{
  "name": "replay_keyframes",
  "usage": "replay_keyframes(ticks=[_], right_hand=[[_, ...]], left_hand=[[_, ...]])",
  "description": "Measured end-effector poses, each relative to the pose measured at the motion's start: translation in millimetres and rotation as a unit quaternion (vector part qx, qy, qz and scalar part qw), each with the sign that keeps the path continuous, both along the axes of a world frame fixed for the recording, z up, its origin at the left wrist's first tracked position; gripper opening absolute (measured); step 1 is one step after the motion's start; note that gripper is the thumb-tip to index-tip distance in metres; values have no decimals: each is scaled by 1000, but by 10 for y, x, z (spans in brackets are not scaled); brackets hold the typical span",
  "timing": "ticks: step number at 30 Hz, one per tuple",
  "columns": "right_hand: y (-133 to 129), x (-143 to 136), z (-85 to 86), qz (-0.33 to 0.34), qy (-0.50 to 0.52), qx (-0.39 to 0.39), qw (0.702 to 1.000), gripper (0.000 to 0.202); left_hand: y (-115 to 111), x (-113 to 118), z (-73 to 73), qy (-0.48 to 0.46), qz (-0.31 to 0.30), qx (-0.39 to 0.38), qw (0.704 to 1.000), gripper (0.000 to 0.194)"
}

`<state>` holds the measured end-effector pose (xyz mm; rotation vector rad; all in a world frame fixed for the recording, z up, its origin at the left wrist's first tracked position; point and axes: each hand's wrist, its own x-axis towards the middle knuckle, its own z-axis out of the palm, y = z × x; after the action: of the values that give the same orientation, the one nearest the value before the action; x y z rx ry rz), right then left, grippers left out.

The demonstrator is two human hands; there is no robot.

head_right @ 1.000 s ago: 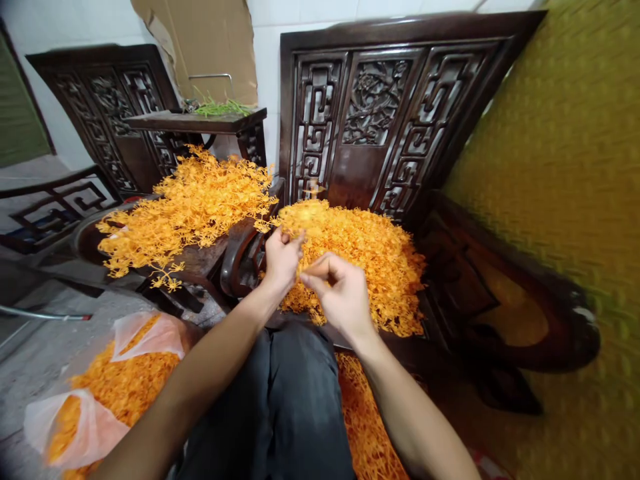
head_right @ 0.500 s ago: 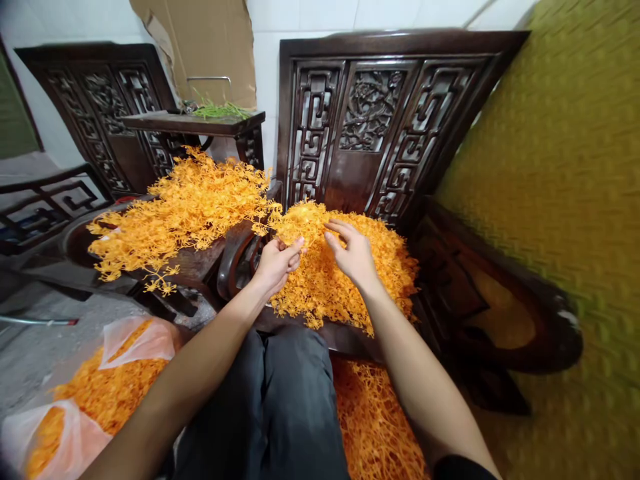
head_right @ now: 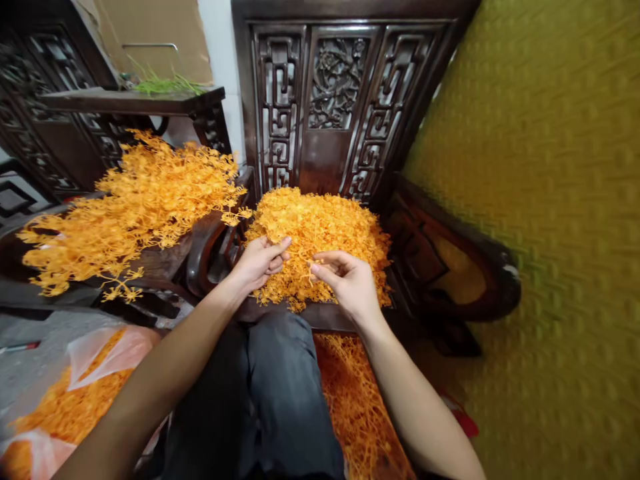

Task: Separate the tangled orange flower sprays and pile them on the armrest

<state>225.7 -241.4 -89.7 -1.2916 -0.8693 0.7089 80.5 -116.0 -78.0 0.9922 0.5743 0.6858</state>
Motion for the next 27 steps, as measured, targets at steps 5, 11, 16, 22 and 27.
replay_keyframes(ticks=[5, 11, 16, 22, 27], right_hand=[[-324, 79, -22, 62, 42, -47, 996, 46], [-942, 421, -495, -13, -137, -149, 979, 37], [-1517, 694, -1384, -50, -334, -254, 906, 25], [-1330, 430, -1020, -120, -361, -161, 911, 25], [-420, -105, -167, -15, -181, -30, 983, 37]], left_hand=[[-10, 64, -3, -2, 37, -24, 999, 44], [-1, 83, -29, 6, 27, -15, 1000, 41], [-46, 86, -45, 16, 23, -18, 999, 39], [-126, 119, 13, 19, -8, -42, 999, 37], [-246, 147, 73, -23, -9, -68, 997, 40]])
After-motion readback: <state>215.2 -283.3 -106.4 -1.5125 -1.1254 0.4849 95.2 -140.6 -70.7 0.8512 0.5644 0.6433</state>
